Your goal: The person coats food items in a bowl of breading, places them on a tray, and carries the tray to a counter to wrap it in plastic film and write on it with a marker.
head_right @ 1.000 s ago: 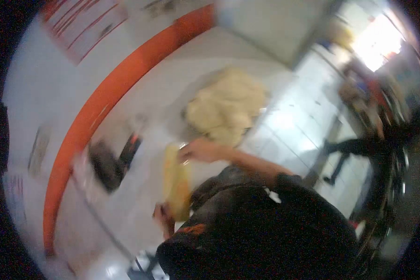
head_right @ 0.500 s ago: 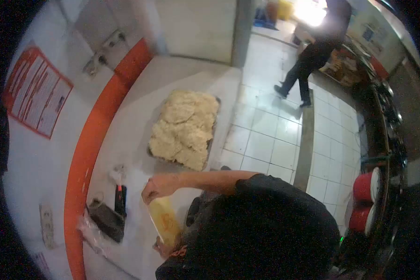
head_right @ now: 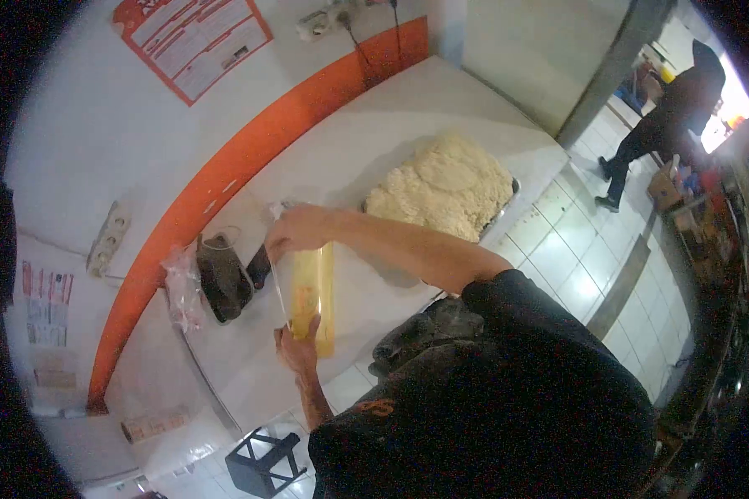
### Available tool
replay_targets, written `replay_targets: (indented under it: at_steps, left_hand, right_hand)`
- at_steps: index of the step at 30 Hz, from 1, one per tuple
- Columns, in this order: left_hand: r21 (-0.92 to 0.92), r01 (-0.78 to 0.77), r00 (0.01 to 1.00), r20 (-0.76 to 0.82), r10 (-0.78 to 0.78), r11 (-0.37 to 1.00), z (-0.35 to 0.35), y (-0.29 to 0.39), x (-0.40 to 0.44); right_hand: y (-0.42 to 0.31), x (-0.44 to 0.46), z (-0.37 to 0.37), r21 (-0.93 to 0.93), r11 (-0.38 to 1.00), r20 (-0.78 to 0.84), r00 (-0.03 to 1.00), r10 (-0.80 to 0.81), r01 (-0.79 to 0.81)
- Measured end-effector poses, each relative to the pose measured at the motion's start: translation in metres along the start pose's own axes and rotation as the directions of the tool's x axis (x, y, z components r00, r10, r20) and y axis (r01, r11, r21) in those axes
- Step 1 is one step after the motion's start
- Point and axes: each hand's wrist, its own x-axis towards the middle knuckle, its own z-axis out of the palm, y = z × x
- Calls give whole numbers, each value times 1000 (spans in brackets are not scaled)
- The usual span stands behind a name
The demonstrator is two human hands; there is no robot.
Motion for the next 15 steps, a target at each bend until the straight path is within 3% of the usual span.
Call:
replay_targets:
  at_steps: [2,4,7,8,10,12,14,15]
  left_hand:
    - [42,-61,998,14,60,997,15,9,19]
    - [63,-40,999,24,39,997,20,27,36]
    - [92,-44,998,45,40,995,31,56,66]
    - [96,-70,996,55,65,993,38,66,78]
    - [68,-104,995,18,103,992,55,91,99]
    - [46,-134,991,-16,135,990,79,116,123]
    - [-5,-429,880,-225,417,903,101,139,136]
    - [3,-409,890,-219,400,912,107,148,141]
  right_hand:
    - [13,3,-20,-5,1000,27,1000,8,-7]
    - [35,4,-37,-194,981,11,1000,-14,16]
    - [62,-14,-75,-291,956,-34,998,-52,40]
    - [61,-23,-92,-300,952,-27,997,-71,60]
    - [66,-45,-125,-250,964,-45,996,80,-88]
    - [92,-58,-154,-191,979,-63,996,59,-70]
    - [120,-72,-176,-108,992,-68,996,53,-60]
    - [135,-78,-187,-135,989,-106,993,42,-56]
